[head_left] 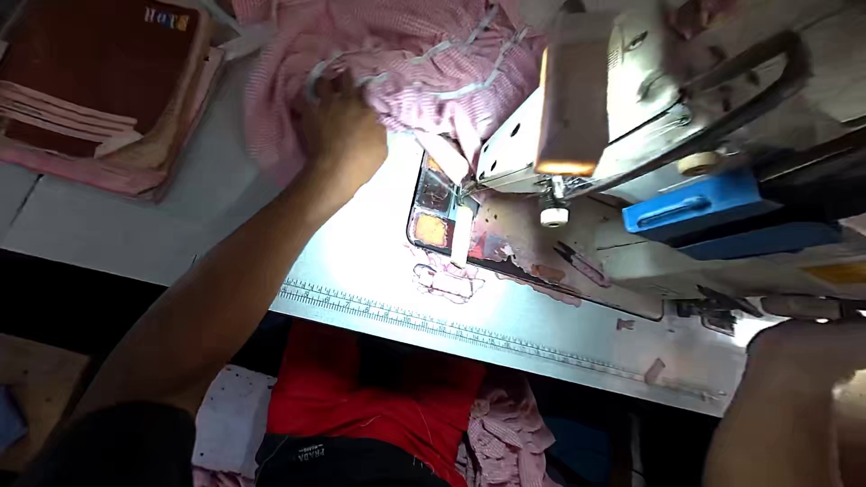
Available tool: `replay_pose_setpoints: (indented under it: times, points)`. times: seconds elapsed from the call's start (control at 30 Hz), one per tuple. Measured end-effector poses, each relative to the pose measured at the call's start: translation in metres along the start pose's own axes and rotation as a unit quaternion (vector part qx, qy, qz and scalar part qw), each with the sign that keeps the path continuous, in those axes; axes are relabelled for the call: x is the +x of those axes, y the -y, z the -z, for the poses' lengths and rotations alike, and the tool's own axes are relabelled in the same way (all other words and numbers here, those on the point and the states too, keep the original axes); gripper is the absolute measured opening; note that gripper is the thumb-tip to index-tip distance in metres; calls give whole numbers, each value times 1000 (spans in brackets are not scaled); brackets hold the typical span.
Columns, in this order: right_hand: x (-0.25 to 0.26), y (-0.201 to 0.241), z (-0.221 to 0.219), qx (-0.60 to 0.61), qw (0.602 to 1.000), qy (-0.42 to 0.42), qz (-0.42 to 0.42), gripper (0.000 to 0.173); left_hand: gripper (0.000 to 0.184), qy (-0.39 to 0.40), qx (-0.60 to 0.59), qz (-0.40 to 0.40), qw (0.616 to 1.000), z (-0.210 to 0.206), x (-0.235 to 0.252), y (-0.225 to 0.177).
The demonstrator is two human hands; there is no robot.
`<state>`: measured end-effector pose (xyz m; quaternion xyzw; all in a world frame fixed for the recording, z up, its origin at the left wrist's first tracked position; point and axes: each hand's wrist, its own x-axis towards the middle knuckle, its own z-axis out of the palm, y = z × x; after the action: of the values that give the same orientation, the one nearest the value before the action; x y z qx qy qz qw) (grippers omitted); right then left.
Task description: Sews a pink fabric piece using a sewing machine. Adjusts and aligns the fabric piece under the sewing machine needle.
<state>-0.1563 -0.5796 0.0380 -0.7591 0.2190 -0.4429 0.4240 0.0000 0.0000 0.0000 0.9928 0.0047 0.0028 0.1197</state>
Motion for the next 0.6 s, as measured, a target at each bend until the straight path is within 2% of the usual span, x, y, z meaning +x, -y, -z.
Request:
replay_pose_setpoints:
  times: [0.07, 0.13, 0.2, 0.23, 0.3, 0.33, 0.43, 0.5, 0.57, 0.6]
  points:
    - [-47, 22, -10, -8, 999, -40, -32, 47, 69, -34, 17, 3, 999, 6, -23, 25]
    - [-105, 32, -20, -83, 996, 3, 46, 46, 73, -106, 56, -34, 992, 3, -46, 40]
    - [-156, 45, -44, -158, 965, 140, 157, 39, 57, -180, 70, -97, 976, 1, -64, 46]
    - [-169, 51, -56, -212, 933, 222, 190, 42, 46, -196, 59, -149, 967, 2, -70, 48]
    - [-177, 55, -75, -301, 870, 331, 210, 48, 28, -162, 16, -266, 950, 2, -80, 53]
    - [-174, 52, -81, -322, 852, 346, 224, 46, 28, -135, -4, -310, 941, -2, -81, 57]
    - [-163, 49, -87, -373, 819, 335, 279, 39, 35, -94, -23, -328, 940, -11, -80, 73]
    - [-175, 63, -87, -355, 834, 332, 261, 38, 32, -102, -40, -318, 942, -12, -83, 75]
    - [-202, 95, -96, -256, 874, 355, 209, 41, 29, -125, -63, -327, 935, -12, -82, 76]
    - [-219, 112, -104, -202, 881, 383, 188, 42, 28, -137, -72, -330, 931, -12, -81, 77]
